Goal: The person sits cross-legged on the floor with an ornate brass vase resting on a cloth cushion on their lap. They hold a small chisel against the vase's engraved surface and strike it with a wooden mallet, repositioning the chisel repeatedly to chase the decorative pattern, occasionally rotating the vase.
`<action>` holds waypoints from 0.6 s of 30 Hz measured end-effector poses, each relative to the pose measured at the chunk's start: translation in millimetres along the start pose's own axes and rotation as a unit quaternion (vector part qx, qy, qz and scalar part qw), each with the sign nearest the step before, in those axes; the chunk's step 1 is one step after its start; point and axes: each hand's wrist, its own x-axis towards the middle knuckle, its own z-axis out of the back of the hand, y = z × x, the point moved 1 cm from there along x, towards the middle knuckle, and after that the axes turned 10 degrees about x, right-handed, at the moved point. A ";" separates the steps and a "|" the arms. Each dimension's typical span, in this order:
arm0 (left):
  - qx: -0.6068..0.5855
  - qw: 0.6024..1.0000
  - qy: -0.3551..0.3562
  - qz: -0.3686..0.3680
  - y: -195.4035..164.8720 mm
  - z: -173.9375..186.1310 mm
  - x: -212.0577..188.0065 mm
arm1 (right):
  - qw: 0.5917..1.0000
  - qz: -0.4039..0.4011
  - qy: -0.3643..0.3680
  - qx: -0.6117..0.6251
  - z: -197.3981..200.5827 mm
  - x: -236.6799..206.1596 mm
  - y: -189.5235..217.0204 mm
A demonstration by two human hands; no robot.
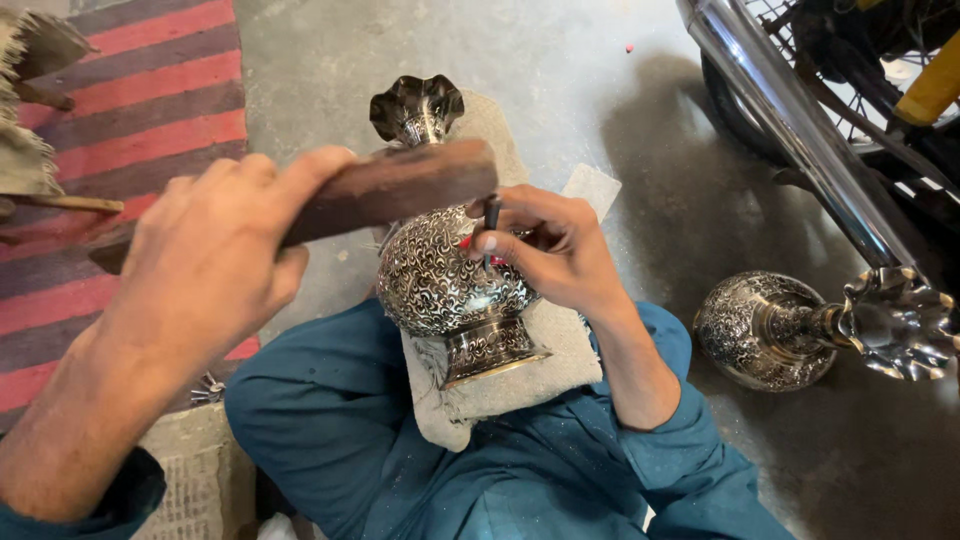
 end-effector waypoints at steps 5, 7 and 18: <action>-0.219 0.967 0.057 0.113 -2.1 4.5 -0.3 | 0.998 0.010 -0.021 0.064 -3.6 -1.9 -3.3; -0.227 0.967 0.058 0.100 -6.8 7.9 -0.7 | 0.997 0.029 -0.024 0.060 -4.3 -2.6 -3.0; -0.029 0.997 0.062 0.021 -4.2 8.7 9.8 | 1.000 0.016 -0.004 -0.014 -5.0 1.3 5.3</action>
